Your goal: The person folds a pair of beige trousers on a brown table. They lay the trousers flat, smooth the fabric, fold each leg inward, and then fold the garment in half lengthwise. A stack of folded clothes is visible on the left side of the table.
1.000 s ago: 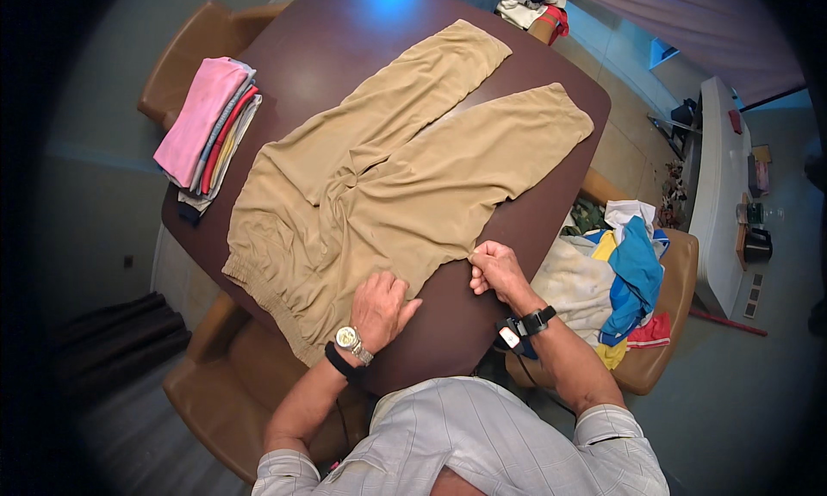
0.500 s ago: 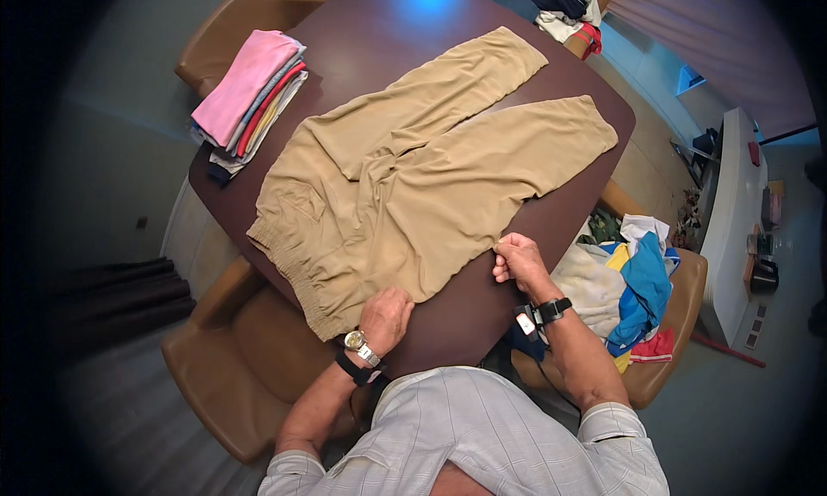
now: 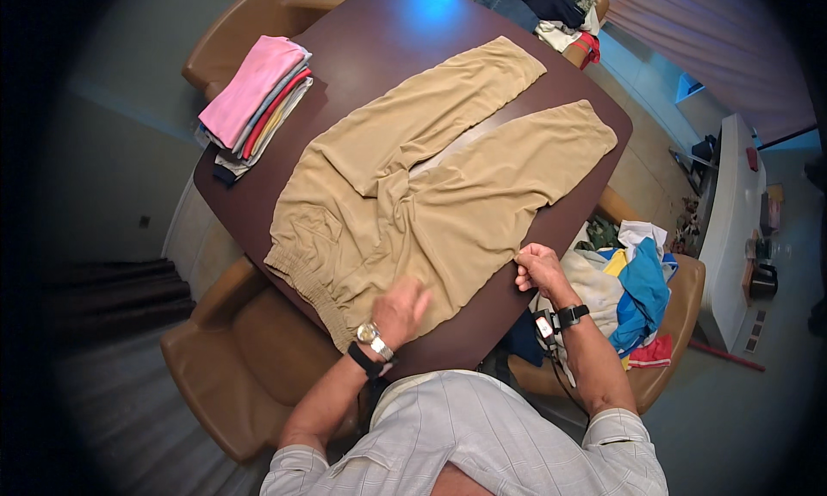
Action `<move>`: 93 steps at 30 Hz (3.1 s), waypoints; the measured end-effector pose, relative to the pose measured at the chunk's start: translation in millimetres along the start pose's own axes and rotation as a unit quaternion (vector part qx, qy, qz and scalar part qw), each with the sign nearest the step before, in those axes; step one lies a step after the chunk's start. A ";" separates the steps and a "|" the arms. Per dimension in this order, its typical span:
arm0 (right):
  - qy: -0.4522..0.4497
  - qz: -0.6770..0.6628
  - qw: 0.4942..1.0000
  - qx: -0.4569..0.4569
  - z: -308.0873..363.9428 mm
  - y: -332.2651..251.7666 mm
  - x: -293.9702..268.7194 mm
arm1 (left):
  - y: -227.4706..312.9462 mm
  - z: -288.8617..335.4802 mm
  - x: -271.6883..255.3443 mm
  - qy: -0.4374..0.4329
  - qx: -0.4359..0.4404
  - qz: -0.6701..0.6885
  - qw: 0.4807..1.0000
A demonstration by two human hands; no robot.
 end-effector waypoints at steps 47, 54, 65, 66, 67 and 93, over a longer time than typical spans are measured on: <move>-0.007 -0.003 1.000 -0.009 -0.2 1.7 -1.7 | -52.5 11.4 -43.6 0.102 -0.109 -0.085 0.985; -0.001 0.008 1.000 -0.011 0.6 -0.6 -1.3 | -61.7 32.0 -38.9 0.123 -0.081 -0.024 0.989; 0.004 0.004 1.000 -0.006 0.6 -0.7 -1.8 | -76.9 29.2 -71.6 0.210 -0.075 -0.101 0.970; 0.003 0.004 1.000 -0.006 0.2 -0.7 -2.1 | -73.6 26.7 -75.5 0.221 -0.058 -0.124 0.966; 0.002 0.005 1.000 -0.006 -0.3 -0.1 -2.7 | -82.1 28.4 -72.9 0.183 -0.087 -0.127 0.971; -0.003 0.003 1.000 -0.011 -2.3 4.7 -6.7 | -133.6 1.2 -102.7 0.197 -0.138 -0.240 0.941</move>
Point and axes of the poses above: each hand's wrist, its own z-axis away from the middle knuckle, its own x-axis out of the palm, y = z × x, the point moved 6 cm from there along -z, towards the middle knuckle, and after that the axes turned 4 degrees about x, right-handed, at the moved point
